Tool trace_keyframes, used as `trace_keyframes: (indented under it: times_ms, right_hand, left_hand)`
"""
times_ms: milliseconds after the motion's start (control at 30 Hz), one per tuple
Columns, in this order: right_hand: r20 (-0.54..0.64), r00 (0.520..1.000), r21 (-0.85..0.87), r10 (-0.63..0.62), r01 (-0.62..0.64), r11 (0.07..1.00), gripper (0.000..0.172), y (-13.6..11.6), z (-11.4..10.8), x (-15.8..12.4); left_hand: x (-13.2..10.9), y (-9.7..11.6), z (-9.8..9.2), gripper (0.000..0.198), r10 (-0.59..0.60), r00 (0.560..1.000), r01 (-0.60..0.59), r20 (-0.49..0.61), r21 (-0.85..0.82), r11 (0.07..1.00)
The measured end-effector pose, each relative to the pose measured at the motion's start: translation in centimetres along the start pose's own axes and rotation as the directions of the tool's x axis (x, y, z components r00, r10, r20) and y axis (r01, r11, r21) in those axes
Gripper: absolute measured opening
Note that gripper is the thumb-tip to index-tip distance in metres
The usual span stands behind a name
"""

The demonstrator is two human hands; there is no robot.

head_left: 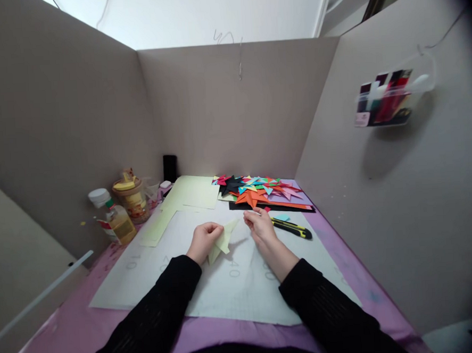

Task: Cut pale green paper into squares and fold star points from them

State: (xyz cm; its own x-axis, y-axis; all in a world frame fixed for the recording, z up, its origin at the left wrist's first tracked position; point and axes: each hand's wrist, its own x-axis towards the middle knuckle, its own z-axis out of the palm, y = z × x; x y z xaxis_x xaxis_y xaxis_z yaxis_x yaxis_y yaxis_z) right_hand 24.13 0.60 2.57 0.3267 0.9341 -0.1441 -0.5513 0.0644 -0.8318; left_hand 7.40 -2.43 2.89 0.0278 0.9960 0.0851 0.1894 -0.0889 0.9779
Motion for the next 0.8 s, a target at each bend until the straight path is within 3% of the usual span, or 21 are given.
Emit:
trace_keyframes:
  times_ms: [233,367,600,800]
  right_hand:
    - [0.308,0.949,-0.228,0.066,0.007,0.974,0.047,2.0,0.7,-2.1]
    - [0.266,0.964,-0.219,0.001,0.060,0.974,0.043,1.8,0.6,-1.9]
    - [0.132,0.991,-0.114,-0.021,0.036,0.993,0.048,0.0,-0.3,0.2]
    - [0.111,0.994,-0.102,-0.025,0.036,0.994,0.047,0.1,-0.5,0.6]
  left_hand:
    - [0.1,0.0,-0.1,0.028,-0.010,1.000,0.011,0.011,-0.055,0.998]
    - [0.2,-0.3,-0.1,0.029,-0.017,0.999,0.018,0.028,-0.053,0.998]
    - [0.7,-0.7,-1.0,0.029,-0.025,1.000,0.025,-0.003,0.006,1.000]
    - [0.9,-0.5,-1.0,0.029,-0.040,0.999,0.042,0.016,-0.110,0.993]
